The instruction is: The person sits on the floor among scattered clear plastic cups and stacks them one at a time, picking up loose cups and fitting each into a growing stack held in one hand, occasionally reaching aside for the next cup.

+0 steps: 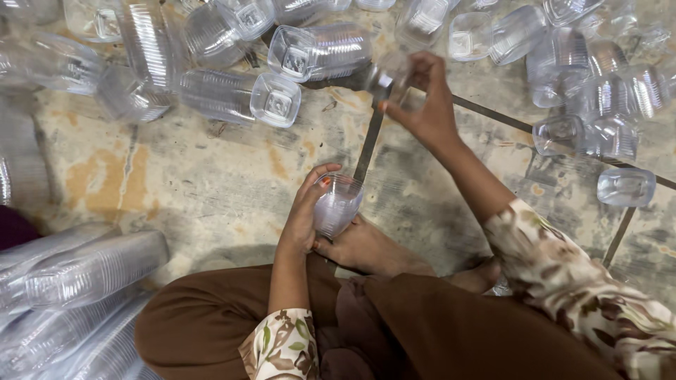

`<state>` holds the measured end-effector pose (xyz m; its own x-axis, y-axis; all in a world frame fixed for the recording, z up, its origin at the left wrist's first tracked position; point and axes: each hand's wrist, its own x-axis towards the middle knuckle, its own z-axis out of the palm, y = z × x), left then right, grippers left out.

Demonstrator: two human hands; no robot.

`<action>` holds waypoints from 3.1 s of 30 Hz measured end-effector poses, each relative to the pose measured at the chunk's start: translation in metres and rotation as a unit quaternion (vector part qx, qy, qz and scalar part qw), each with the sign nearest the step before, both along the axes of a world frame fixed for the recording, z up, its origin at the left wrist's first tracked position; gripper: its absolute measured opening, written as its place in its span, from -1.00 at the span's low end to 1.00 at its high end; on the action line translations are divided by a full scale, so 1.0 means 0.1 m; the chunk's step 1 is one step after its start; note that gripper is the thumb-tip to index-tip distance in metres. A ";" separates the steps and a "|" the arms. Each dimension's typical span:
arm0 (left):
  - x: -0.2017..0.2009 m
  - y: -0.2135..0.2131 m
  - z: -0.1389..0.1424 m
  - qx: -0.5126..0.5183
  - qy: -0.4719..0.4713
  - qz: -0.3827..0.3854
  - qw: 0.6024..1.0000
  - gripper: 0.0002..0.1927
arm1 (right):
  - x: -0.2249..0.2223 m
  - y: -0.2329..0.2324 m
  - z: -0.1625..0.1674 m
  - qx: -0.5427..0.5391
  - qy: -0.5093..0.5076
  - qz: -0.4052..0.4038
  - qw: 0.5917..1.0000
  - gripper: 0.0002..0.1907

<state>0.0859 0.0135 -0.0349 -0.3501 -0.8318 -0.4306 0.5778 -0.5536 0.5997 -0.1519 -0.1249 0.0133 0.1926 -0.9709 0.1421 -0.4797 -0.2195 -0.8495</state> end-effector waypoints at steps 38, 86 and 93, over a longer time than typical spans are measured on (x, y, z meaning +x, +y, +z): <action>-0.04 0.18 -0.44 0.088 -0.061 -0.140 0.984 -0.04 | 0.19 0.64 0.65 0.259 -0.030 0.409 0.874 0.10; 0.02 0.02 -0.18 0.140 -0.092 0.052 0.984 -0.41 | 1.38 -0.12 0.27 -0.177 0.248 0.243 0.921 -0.72; 0.00 0.02 -0.14 0.090 0.001 0.031 0.996 -0.46 | 0.45 0.13 0.14 0.071 0.015 0.156 0.985 -0.76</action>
